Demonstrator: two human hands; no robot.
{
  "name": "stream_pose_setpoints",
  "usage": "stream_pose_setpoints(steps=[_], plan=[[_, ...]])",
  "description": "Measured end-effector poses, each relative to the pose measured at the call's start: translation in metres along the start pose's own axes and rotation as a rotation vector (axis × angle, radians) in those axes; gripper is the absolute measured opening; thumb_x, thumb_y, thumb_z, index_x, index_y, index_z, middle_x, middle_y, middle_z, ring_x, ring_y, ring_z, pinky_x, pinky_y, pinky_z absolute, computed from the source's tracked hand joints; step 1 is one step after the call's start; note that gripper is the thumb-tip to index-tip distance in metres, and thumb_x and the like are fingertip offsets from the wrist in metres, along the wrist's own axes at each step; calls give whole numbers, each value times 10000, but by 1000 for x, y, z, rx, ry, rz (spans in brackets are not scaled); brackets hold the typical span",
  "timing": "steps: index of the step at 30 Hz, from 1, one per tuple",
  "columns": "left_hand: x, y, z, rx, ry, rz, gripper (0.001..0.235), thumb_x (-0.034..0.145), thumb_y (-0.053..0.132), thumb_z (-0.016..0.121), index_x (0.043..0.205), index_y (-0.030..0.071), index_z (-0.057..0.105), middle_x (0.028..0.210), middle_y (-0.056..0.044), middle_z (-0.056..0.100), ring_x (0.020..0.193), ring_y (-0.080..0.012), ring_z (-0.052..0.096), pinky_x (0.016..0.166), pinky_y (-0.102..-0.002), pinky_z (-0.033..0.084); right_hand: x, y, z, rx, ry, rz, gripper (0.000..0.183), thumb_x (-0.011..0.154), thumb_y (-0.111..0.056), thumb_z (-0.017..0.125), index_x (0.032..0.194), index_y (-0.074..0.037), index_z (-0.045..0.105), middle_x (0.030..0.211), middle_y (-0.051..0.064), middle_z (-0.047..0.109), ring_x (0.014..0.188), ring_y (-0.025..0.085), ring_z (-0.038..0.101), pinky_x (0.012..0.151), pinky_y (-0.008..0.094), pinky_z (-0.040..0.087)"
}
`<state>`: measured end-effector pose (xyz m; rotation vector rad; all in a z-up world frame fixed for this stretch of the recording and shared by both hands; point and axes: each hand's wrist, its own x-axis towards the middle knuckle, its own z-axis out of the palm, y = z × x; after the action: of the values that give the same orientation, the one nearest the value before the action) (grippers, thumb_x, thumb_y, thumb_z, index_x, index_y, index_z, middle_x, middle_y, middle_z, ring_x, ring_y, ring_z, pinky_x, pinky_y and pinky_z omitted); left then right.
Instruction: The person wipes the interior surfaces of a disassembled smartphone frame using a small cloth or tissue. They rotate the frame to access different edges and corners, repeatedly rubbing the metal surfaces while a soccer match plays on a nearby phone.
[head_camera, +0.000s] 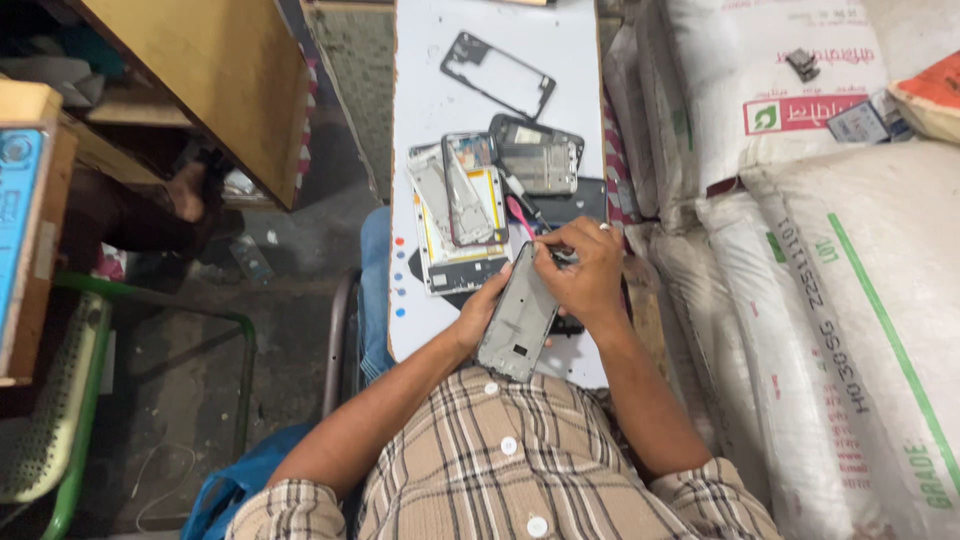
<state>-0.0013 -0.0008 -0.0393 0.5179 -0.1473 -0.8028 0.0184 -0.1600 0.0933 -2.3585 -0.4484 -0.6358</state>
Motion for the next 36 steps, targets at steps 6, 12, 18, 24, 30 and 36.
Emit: stream_pose_setpoints(steps=[6, 12, 18, 24, 30, 36], plan=[[-6, 8, 28, -44, 59, 5, 736, 1047, 619, 401, 1512, 49, 430, 1258, -181, 636, 1088, -287, 692, 933, -573, 611, -5, -9, 3, 91, 91, -51, 101, 790, -83, 804, 860, -68, 731, 793, 66, 662, 723, 227, 657, 673, 370, 465], [-15, 29, 61, 106, 86, 224, 654, 1013, 498, 538, 1587, 264, 330, 1409, -72, 515, 1219, -199, 608, 1000, -445, 573, -18, -11, -13, 343, 138, 27, 116, 868, -3, 761, 979, -9, 728, 872, 82, 677, 790, 163, 650, 738, 281, 516], [-19, 40, 77, 245, 28, 323, 750, 937, 353, 654, 1537, 263, 213, 1336, -113, 503, 1165, -261, 569, 981, -432, 528, -26, -12, -25, 445, 129, 100, 93, 904, -26, 761, 990, -8, 729, 909, 79, 682, 833, 148, 646, 766, 275, 521], [-35, 36, 91, 575, 127, 197, 976, 753, 258, 659, 1596, 245, 168, 1224, -128, 531, 1093, -231, 608, 950, -404, 562, -35, -25, -31, 369, 86, 59, 100, 894, -45, 756, 989, -19, 739, 872, 72, 723, 777, 138, 682, 710, 272, 526], [-46, 20, 88, 379, 8, 202, 958, 794, 194, 630, 1666, 104, 242, 1440, -104, 485, 1210, -171, 501, 1013, -301, 398, -43, -39, -26, 288, 112, 59, 119, 852, -46, 766, 966, -29, 740, 867, 101, 734, 702, 177, 684, 651, 287, 527], [-36, 11, 75, 380, 2, 159, 871, 968, 431, 555, 1718, 151, 211, 1346, -57, 487, 1100, -135, 462, 929, -281, 393, -45, -41, -23, 240, 125, 26, 134, 863, -26, 744, 996, -24, 727, 931, 119, 738, 817, 231, 739, 729, 307, 564]])
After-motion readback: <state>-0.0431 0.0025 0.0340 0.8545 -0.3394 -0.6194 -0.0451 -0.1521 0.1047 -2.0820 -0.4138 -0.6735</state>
